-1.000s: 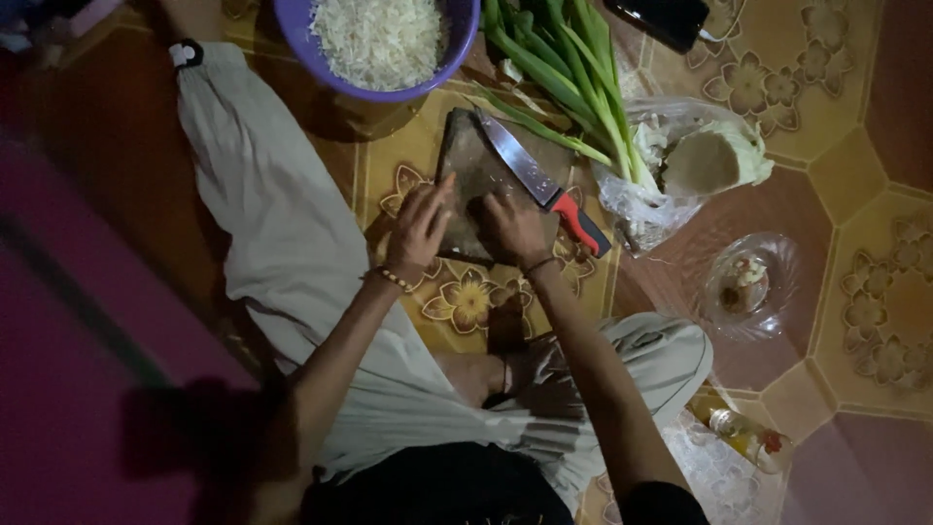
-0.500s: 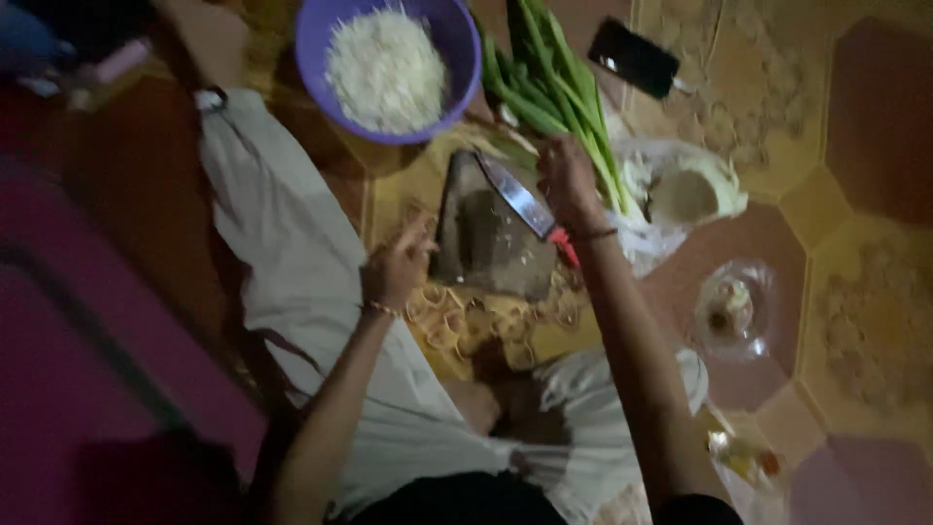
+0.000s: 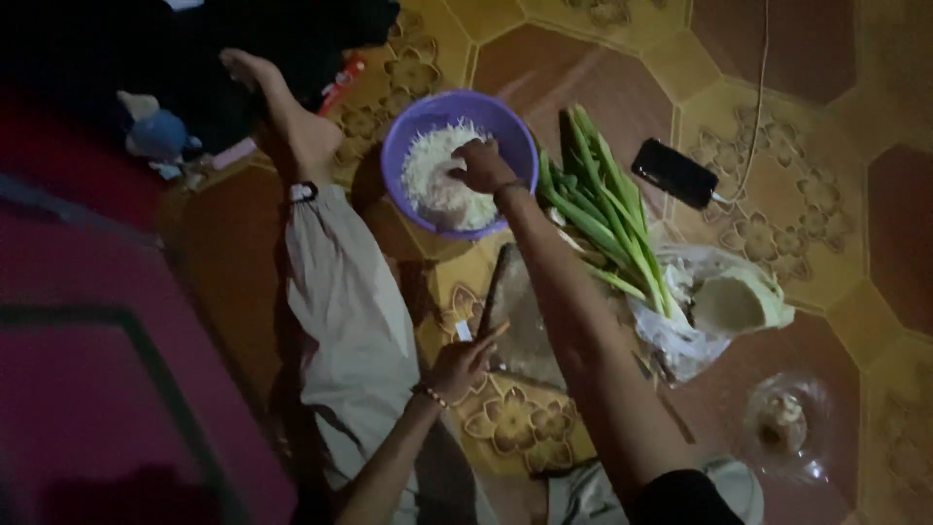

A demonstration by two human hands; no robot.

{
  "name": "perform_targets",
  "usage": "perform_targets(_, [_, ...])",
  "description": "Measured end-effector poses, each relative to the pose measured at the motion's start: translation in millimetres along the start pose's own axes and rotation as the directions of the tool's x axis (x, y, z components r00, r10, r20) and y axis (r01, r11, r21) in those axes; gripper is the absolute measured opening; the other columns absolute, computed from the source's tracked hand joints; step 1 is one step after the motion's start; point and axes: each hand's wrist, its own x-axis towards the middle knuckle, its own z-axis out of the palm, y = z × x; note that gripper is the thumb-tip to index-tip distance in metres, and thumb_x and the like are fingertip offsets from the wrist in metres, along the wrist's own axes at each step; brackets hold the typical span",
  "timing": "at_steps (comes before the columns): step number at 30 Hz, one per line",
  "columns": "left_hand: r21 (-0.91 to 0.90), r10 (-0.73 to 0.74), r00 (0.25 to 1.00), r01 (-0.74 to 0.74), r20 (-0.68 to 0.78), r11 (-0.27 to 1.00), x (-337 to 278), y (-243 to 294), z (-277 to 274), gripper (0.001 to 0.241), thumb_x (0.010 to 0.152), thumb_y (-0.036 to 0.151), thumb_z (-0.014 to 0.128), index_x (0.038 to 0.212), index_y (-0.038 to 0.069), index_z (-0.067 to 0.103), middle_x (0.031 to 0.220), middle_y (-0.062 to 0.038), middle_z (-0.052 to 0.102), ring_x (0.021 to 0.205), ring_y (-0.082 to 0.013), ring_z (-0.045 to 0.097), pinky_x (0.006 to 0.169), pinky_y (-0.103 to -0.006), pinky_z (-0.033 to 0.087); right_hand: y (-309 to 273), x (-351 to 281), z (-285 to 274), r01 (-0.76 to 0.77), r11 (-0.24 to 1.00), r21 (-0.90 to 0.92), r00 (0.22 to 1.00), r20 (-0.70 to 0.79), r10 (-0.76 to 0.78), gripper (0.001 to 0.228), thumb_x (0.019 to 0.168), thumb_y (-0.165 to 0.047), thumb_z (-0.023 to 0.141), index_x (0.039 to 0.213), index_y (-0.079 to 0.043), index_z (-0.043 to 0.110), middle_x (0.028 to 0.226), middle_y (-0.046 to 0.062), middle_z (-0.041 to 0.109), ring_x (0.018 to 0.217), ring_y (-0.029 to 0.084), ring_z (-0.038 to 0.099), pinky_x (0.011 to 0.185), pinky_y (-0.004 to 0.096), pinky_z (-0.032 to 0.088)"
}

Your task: A person is sitting on the floor and using a knife to finely shred cabbage on a wooden cutting board, then transferring the shredded cabbage into a purple bowl.

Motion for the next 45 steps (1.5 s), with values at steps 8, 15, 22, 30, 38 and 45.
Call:
perform_targets(8, [0.028,-0.071,0.990,0.068,0.123,0.997,9.7,9.3,-9.4,0.047,0.108,0.027,0.042,0.154,0.031,0.041,0.085,-0.008,0.076,0.081,-0.0323,0.074,0.072,-0.0488,0.059,-68.8,-8.5,-134.3,-0.217,0.970,0.106,0.778,-0.581,0.238,0.018,0.104,-0.042,0.050,0.107,-0.028,0.062,0.073,0.010,0.072,0.071,0.038,0.074,0.056,0.054,0.059])
perform_targets(15, [0.063,-0.026,1.000,0.025,0.015,0.998,4.1,-15.0,16.6,0.052,0.108,0.029,0.041,0.159,0.035,0.036,0.135,-0.009,0.066,0.085,-0.0350,0.074,0.056,-0.0479,0.059,-14.9,-11.2,5.0,0.085,0.766,-0.637,0.945,-0.192,-0.265,0.034,0.096,-0.010,0.062,0.129,-0.014,0.055,0.120,0.015,0.063,0.116,0.034,0.061,0.104,0.053,0.046])
perform_targets(22, [0.135,0.050,0.991,-0.033,-0.122,0.990,8.6,2.1,7.1,0.034,0.100,0.020,0.061,0.133,0.021,0.066,0.111,-0.008,0.074,0.082,-0.0293,0.075,0.056,-0.0340,0.061,11.4,-63.0,-2.3,0.205,0.794,-0.573,0.933,-0.129,-0.335,0.029,0.076,-0.026,0.085,0.097,-0.036,0.069,0.100,-0.016,0.073,0.105,0.013,0.062,0.086,0.037,0.052])
perform_targets(30, [0.007,-0.029,0.997,0.028,0.077,1.000,10.4,0.2,9.0,0.054,0.109,0.018,0.039,0.161,0.030,0.036,0.122,-0.011,0.068,0.057,-0.0299,0.065,0.044,-0.0347,0.053,37.8,-83.2,-40.1,0.104,0.899,-0.426,0.822,-0.472,-0.319,0.014,0.094,-0.017,0.064,0.084,-0.027,0.066,0.073,-0.007,0.068,0.073,0.014,0.069,0.107,0.044,0.042])
perform_targets(38, [0.074,0.046,0.999,-0.047,0.008,0.996,2.7,-10.8,19.7,0.040,0.108,0.016,0.044,0.146,0.014,0.055,0.116,-0.015,0.071,0.057,-0.0306,0.068,0.041,-0.0347,0.053,-38.8,-126.9,-40.2,0.216,0.972,0.088,0.964,-0.179,-0.198,0.024,0.096,-0.021,0.054,0.118,-0.015,0.062,0.097,0.013,0.062,0.085,0.037,0.067,0.073,0.048,0.055])
perform_targets(45, [0.263,0.234,0.961,-0.190,-0.146,0.946,-4.6,-24.5,38.4,0.009,0.100,0.014,0.057,0.101,0.013,0.066,0.083,-0.010,0.064,0.062,-0.0385,0.064,0.041,-0.0421,0.051,-86.9,-158.3,-0.4,0.375,0.917,0.137,0.916,-0.209,-0.343,0.023,0.091,-0.017,0.055,0.103,-0.004,0.070,0.106,0.014,0.067,0.093,0.037,0.070,0.079,0.043,0.059])
